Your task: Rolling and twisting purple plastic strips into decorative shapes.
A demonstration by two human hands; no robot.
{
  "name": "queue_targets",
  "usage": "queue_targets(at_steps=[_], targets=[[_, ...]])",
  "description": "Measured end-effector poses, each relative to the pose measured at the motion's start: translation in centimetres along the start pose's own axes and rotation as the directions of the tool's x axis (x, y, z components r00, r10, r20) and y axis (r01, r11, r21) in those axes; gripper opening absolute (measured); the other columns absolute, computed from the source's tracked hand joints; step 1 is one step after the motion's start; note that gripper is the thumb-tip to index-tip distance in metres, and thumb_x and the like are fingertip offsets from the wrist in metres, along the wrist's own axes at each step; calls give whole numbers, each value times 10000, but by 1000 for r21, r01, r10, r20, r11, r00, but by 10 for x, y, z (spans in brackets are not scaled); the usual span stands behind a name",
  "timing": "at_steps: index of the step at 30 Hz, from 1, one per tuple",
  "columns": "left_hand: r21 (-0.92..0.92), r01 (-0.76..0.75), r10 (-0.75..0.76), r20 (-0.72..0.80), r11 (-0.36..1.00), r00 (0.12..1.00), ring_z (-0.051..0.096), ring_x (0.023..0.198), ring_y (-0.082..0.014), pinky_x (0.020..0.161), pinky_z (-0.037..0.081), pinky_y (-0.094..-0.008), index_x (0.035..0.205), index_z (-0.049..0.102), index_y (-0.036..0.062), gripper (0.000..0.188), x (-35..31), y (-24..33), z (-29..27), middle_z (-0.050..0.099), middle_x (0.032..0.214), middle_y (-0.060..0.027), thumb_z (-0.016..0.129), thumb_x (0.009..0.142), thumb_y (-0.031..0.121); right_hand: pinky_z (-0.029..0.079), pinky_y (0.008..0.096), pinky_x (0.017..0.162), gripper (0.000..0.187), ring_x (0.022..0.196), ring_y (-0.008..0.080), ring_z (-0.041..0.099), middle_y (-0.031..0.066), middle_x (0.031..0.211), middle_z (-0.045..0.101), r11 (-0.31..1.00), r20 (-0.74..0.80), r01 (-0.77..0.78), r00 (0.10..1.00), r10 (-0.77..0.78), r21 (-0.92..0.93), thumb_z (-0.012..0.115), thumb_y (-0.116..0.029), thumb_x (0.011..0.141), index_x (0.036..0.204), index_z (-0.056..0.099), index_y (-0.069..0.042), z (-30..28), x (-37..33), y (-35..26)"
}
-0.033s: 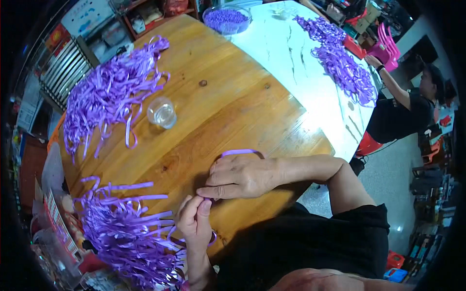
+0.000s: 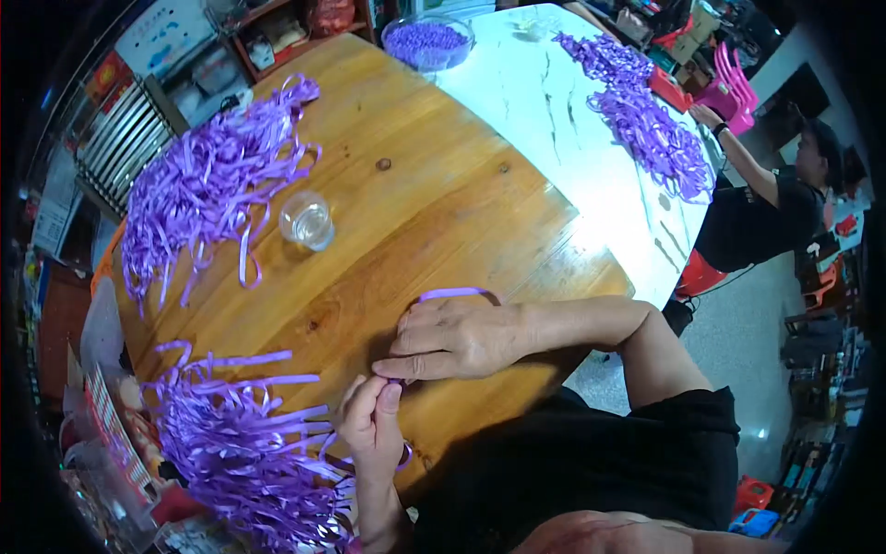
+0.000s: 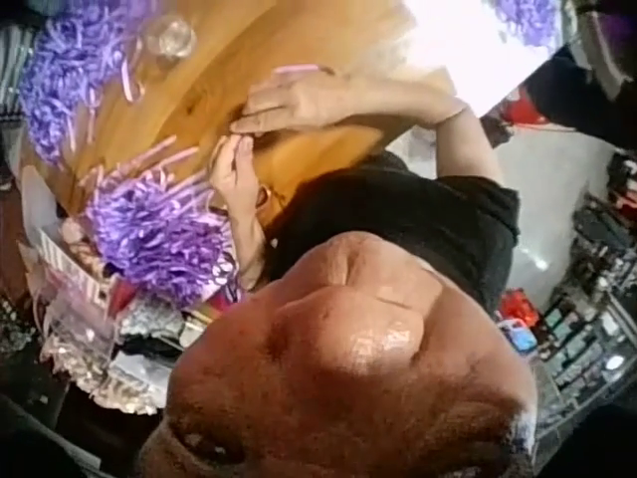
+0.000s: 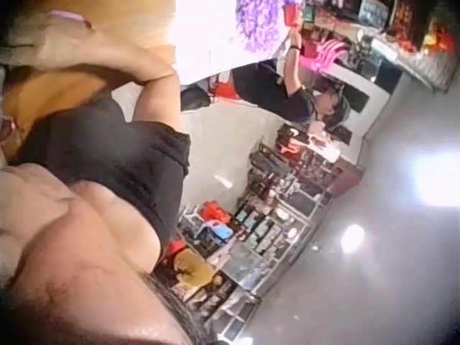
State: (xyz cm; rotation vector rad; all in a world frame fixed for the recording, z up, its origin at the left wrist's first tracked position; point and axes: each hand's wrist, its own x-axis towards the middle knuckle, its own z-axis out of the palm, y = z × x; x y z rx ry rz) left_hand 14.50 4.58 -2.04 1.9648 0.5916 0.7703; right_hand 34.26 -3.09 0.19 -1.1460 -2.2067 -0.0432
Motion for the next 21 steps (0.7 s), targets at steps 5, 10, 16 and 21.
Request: queue_targets(at_steps=[5,10,16,21], targets=[[-25,-41,41,31,999,999,428,599,-99,530,331,-240,872,598,-37,155,-3,1,0,514,685,-21,595,866,118,469,338,646,389,757,232,564,84,851,543,1000,-105,-21,994,22,13,579,-124,764,1133,565,-4,-2,0,-2],[-198,98,-114,-70,975,991,550,627,-148,587,425,-266,864,617,-29,111,-3,2,8,597,704,-76,610,851,80,468,338,631,340,762,234,568,86,855,546,999,-134,47,990,-50,-25,584,-118,751,1072,584,-7,5,-1,-1],[-140,135,-149,-94,981,984,554,637,-144,592,431,-263,882,631,-28,95,-4,0,9,608,720,-76,625,833,53,467,333,621,310,761,229,572,89,864,554,998,-128,52,990,-55,-29,580,-133,749,1031,589,-5,5,-2,0],[-79,107,-114,-84,991,990,530,605,-163,551,406,-278,866,634,-29,91,-6,-6,4,587,691,-83,639,818,48,458,329,605,309,748,216,570,84,858,558,997,-139,53,988,-60,-56,583,-140,750,1027,590,-4,6,-3,0]])
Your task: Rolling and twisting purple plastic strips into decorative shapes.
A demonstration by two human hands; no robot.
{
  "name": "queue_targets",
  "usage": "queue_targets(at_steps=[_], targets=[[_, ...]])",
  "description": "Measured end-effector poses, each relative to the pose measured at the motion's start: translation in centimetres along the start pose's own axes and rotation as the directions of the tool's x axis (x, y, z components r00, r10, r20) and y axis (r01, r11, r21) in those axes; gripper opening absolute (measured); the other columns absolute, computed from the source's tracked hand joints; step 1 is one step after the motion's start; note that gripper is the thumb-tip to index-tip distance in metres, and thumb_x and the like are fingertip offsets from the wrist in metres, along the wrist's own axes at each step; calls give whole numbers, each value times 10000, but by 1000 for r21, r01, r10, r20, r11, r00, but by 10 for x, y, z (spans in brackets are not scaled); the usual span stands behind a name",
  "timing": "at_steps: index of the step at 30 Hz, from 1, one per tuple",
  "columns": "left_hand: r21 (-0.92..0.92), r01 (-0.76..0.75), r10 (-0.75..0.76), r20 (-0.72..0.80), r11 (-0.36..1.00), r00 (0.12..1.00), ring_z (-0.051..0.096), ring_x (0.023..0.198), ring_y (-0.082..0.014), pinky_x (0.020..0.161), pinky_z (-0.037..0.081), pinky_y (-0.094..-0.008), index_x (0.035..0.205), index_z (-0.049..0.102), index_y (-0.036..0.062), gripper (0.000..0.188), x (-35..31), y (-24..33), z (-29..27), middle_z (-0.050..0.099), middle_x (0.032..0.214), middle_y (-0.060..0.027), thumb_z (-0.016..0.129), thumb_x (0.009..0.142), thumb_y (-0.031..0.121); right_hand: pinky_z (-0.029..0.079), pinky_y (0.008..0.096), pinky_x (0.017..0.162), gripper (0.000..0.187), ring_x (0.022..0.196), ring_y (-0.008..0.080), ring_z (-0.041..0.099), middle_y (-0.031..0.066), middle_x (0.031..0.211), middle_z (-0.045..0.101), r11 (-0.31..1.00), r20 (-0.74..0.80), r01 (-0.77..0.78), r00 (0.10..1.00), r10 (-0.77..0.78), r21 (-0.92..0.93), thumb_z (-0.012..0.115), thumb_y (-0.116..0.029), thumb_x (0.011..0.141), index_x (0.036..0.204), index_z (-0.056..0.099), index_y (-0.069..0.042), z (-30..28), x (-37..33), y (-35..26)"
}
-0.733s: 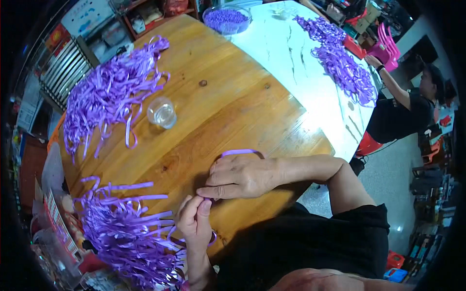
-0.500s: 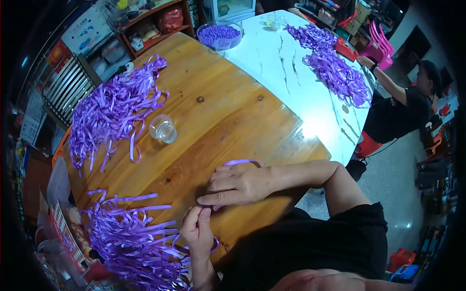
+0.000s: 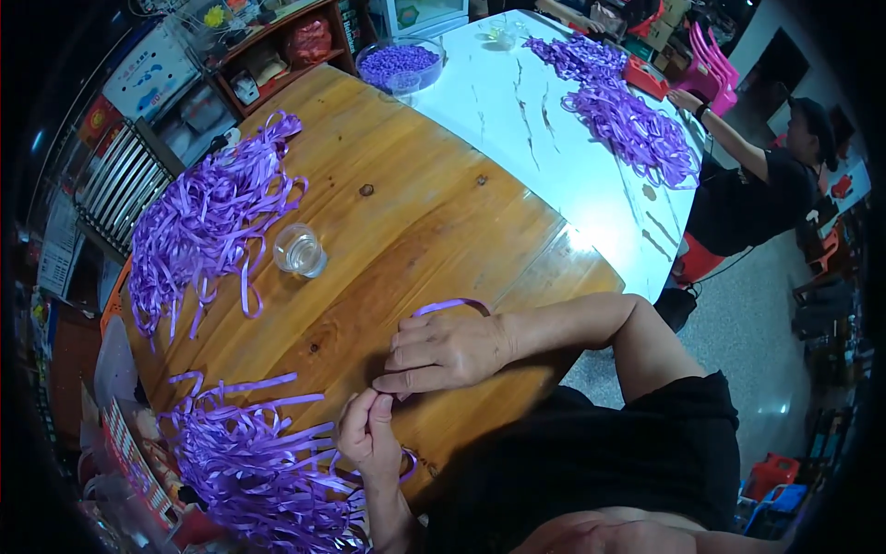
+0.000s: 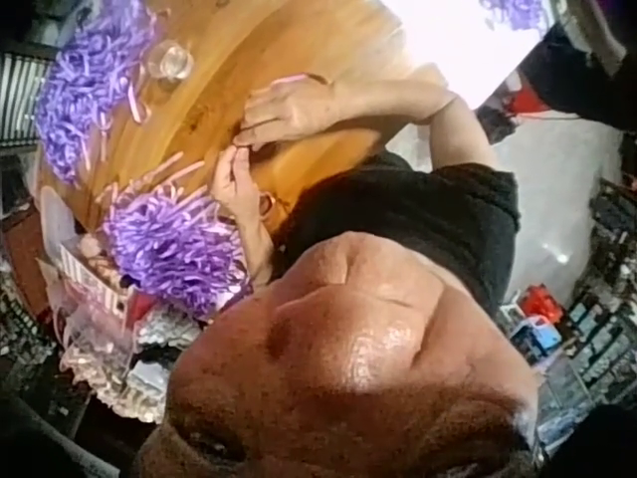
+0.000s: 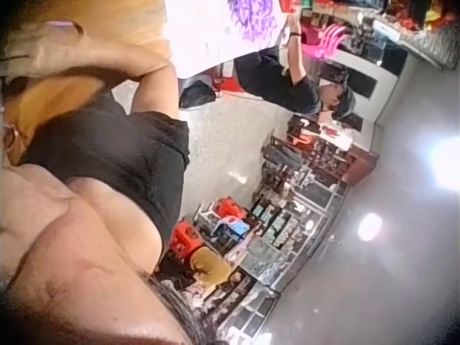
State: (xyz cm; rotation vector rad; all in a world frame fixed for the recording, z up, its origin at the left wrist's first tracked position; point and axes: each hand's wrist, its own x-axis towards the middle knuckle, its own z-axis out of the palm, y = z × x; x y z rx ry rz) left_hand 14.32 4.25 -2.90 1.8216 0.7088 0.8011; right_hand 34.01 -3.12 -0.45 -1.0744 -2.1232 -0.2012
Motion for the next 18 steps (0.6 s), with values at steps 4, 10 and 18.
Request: queue_targets(at_steps=[4,10,18], targets=[[-5,-74,74,-6,997,997,430,578,-51,489,333,-201,905,630,-34,109,-2,-7,0,553,738,7,623,845,56,448,323,595,302,732,210,569,80,840,559,1000,-20,-1,1000,1,-21,587,-146,753,1016,592,2,1,-1,2],[47,-170,168,47,984,985,441,553,-83,483,341,-227,861,637,-46,112,4,0,-2,535,655,-24,651,810,52,444,327,596,283,739,218,565,86,824,556,1000,15,7,1000,-7,15,598,-144,745,982,601,12,-1,0,0],[-44,-182,185,93,982,978,467,572,-125,528,374,-248,825,622,-54,147,6,3,-3,523,642,-36,695,769,61,427,341,623,262,735,229,531,75,761,499,998,-36,32,999,-30,46,588,-145,697,901,575,19,-1,2,-5]])
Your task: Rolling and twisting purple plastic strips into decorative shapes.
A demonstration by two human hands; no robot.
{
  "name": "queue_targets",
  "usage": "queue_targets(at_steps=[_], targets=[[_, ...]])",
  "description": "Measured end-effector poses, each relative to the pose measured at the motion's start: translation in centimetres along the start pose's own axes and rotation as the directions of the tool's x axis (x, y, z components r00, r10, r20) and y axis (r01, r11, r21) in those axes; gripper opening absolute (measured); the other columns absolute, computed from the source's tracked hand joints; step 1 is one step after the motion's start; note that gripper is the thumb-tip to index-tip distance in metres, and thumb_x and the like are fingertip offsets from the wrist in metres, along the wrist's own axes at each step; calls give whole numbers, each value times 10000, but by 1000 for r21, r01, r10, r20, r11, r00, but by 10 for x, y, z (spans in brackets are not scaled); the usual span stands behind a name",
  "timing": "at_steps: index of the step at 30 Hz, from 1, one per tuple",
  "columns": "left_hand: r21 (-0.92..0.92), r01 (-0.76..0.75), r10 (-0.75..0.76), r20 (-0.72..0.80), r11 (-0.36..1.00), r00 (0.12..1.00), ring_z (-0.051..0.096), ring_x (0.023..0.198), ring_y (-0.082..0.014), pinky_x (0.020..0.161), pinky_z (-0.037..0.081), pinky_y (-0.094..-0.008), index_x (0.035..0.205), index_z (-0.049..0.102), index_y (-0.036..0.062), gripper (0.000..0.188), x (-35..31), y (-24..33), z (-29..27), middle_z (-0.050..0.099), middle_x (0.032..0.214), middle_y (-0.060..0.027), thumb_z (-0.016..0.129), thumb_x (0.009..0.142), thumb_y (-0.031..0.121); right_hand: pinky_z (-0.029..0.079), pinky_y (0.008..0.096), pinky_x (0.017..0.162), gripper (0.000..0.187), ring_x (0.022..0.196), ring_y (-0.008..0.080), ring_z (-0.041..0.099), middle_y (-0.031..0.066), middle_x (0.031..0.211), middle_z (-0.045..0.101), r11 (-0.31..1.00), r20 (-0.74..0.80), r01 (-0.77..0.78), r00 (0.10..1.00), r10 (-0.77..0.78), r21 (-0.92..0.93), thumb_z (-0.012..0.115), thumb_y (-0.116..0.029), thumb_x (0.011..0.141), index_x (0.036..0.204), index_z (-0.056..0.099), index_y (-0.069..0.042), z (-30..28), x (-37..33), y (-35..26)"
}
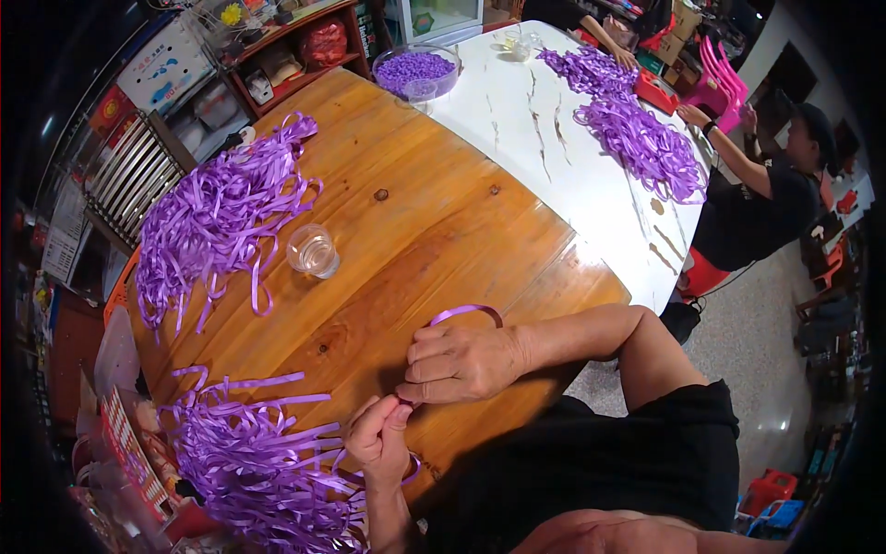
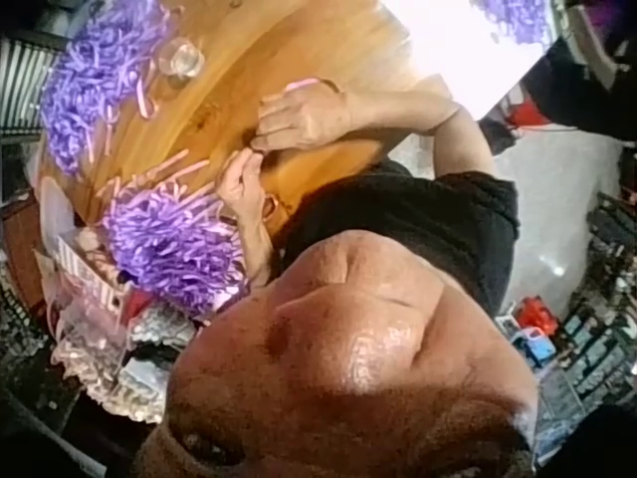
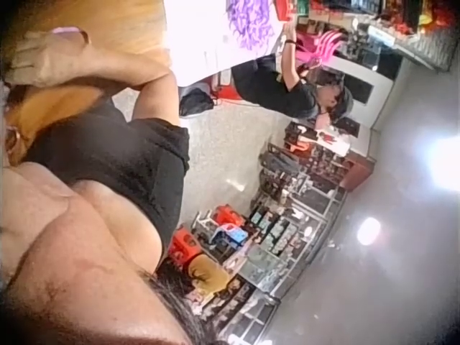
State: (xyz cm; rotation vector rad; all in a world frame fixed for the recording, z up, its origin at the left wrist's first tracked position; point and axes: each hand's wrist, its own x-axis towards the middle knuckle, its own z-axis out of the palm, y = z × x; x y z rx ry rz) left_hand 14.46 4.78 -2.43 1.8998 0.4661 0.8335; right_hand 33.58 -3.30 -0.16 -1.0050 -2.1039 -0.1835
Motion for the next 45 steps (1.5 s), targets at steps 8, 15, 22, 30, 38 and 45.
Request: queue_targets(at_steps=[8,15,22,30,38,45], targets=[[-14,12,-12,-10,1000,1000,465,578,-122,531,374,-247,826,621,-52,142,-8,0,0,526,653,-40,704,758,41,432,317,588,260,718,208,546,72,786,545,995,74,15,997,-7,-96,601,-150,741,925,603,33,-9,4,-6],[-45,60,-63,-56,997,996,528,558,-182,504,401,-280,844,629,-37,126,-2,2,9,549,633,-94,684,731,-36,445,301,541,228,684,184,570,78,746,571,985,61,98,994,-90,-142,669,-98,689,866,624,40,-8,1,3],[-172,-89,101,63,981,993,452,495,-174,455,343,-275,790,601,-22,97,10,-1,-3,486,596,-84,672,734,-58,374,315,509,305,586,203,491,78,668,532,987,91,-46,995,32,152,752,-120,627,860,637,41,4,4,7],[-60,-170,175,95,984,980,409,435,-173,410,312,-282,768,625,30,126,1,-3,1,438,577,-56,722,687,22,422,366,569,148,621,258,533,84,679,519,894,158,-265,962,221,361,674,-130,750,805,601,-14,8,-1,1],[48,-368,369,-1,929,930,420,436,-147,397,313,-273,754,630,35,210,-4,-11,10,398,592,-15,776,612,85,396,330,508,251,538,218,506,81,623,515,588,319,-490,870,376,643,678,-243,779,749,597,-7,12,-8,-3],[74,-532,536,-42,843,843,437,451,-122,395,356,-254,747,621,25,232,-2,-16,12,412,665,0,786,593,78,339,269,431,226,450,134,490,68,570,536,-95,627,-665,635,451,741,625,-174,847,732,587,17,13,-6,-10]])
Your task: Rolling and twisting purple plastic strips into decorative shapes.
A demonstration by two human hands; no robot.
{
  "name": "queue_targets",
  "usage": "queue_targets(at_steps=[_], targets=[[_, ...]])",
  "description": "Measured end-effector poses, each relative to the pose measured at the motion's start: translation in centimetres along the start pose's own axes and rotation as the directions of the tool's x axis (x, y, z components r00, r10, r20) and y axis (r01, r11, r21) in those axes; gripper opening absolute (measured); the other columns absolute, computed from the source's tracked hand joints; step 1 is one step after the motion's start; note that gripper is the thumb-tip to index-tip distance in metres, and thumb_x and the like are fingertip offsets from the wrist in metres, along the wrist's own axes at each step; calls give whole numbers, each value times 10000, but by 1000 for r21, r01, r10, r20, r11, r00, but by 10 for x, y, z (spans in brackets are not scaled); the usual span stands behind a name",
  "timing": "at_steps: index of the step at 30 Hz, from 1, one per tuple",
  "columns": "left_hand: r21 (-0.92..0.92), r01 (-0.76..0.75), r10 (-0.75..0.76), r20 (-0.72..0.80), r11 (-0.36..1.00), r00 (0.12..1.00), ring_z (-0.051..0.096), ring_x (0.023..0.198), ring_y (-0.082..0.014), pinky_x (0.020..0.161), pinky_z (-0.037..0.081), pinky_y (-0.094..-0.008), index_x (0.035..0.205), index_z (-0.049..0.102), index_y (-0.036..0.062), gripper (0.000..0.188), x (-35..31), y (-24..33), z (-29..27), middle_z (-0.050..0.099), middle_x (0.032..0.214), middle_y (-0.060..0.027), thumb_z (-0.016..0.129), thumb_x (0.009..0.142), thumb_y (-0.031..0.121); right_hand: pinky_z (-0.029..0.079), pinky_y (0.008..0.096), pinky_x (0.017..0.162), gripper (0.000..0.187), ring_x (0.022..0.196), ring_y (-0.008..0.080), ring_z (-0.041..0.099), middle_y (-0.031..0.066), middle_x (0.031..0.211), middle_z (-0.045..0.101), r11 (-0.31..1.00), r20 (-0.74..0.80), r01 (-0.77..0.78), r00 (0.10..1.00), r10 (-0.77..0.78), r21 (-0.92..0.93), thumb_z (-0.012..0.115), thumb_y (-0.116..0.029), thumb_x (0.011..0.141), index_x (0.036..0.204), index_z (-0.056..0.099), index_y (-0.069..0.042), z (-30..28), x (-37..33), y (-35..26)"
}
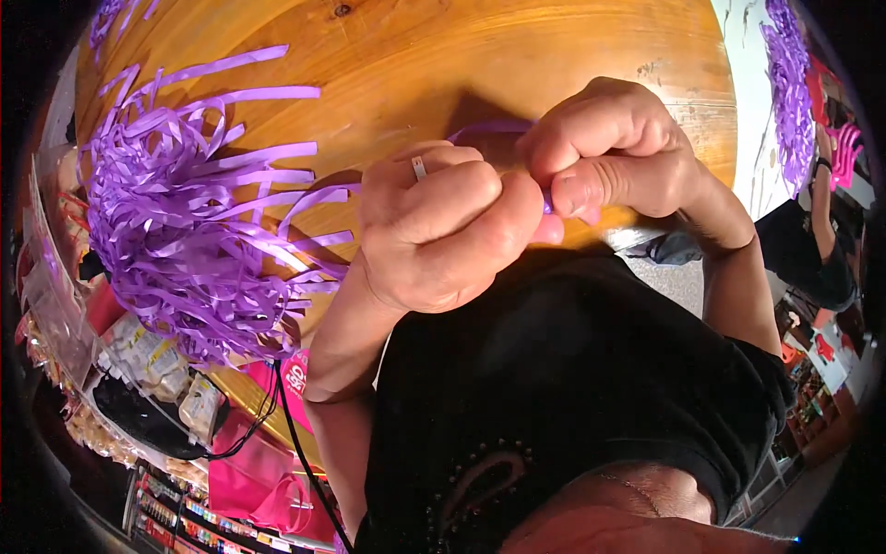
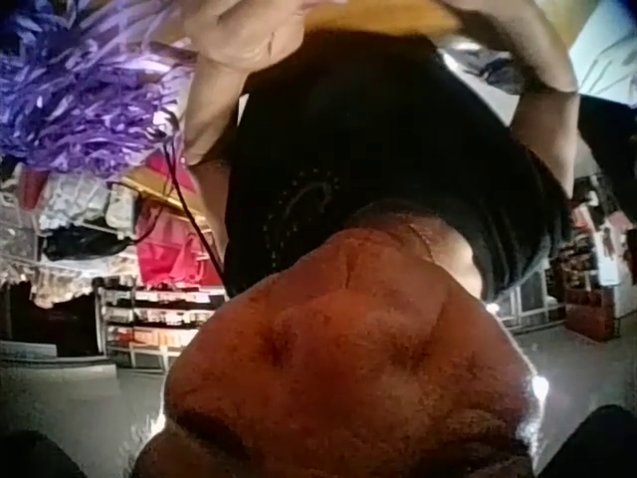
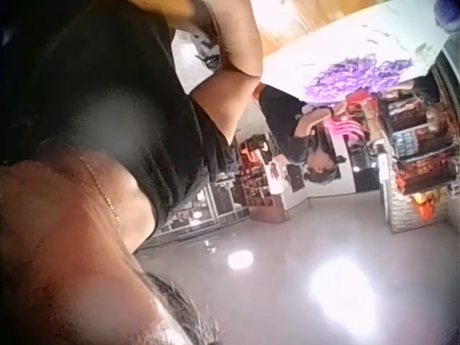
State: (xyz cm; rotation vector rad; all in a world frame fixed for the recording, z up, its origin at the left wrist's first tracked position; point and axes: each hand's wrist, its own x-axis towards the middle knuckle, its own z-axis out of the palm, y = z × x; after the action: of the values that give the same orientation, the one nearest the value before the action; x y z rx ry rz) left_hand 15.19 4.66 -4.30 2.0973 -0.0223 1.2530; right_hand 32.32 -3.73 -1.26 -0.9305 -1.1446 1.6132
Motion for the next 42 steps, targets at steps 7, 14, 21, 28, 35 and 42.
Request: queue_targets(at_steps=[7,14,21,28,35,42], targets=[[82,23,-25,30,996,999,436,445,-136,393,358,-257,761,612,28,251,-2,-5,0,411,625,1,782,611,138,372,237,432,247,463,105,508,63,601,585,987,2,-127,992,127,102,629,-184,852,758,607,43,4,1,-7],[128,122,-116,-50,984,992,485,467,-177,425,394,-285,897,619,23,228,-4,-8,3,575,643,-56,709,769,189,473,225,616,440,690,117,607,81,719,627,985,-89,-119,990,109,-122,667,-385,808,870,642,50,-12,3,-6],[130,187,-175,-92,974,980,503,487,-184,437,395,-277,918,629,16,259,-3,-8,0,587,651,-69,751,724,137,457,256,645,554,750,139,592,85,829,624,948,-148,72,981,-123,-310,683,-436,759,1048,621,33,-19,6,4],[153,161,-150,-79,975,985,516,485,-179,429,397,-284,924,630,16,269,-2,-5,0,586,650,-72,757,718,134,433,249,632,350,738,144,573,78,798,595,824,-112,230,937,-332,-518,685,-208,787,1052,627,14,-15,7,8],[172,238,-231,-59,956,971,512,479,-173,424,387,-281,938,635,32,267,-1,-4,0,555,630,-61,759,713,107,469,265,661,247,763,178,603,106,831,623,737,-14,347,900,-435,-580,661,-112,805,1014,641,19,-22,9,5],[-15,386,-386,21,922,922,528,609,-157,531,418,-259,962,630,2,273,6,0,-3,578,748,-69,739,740,116,464,266,686,162,788,173,595,111,853,621,763,-61,307,909,-411,-568,631,-55,822,969,658,7,-20,7,-1]])
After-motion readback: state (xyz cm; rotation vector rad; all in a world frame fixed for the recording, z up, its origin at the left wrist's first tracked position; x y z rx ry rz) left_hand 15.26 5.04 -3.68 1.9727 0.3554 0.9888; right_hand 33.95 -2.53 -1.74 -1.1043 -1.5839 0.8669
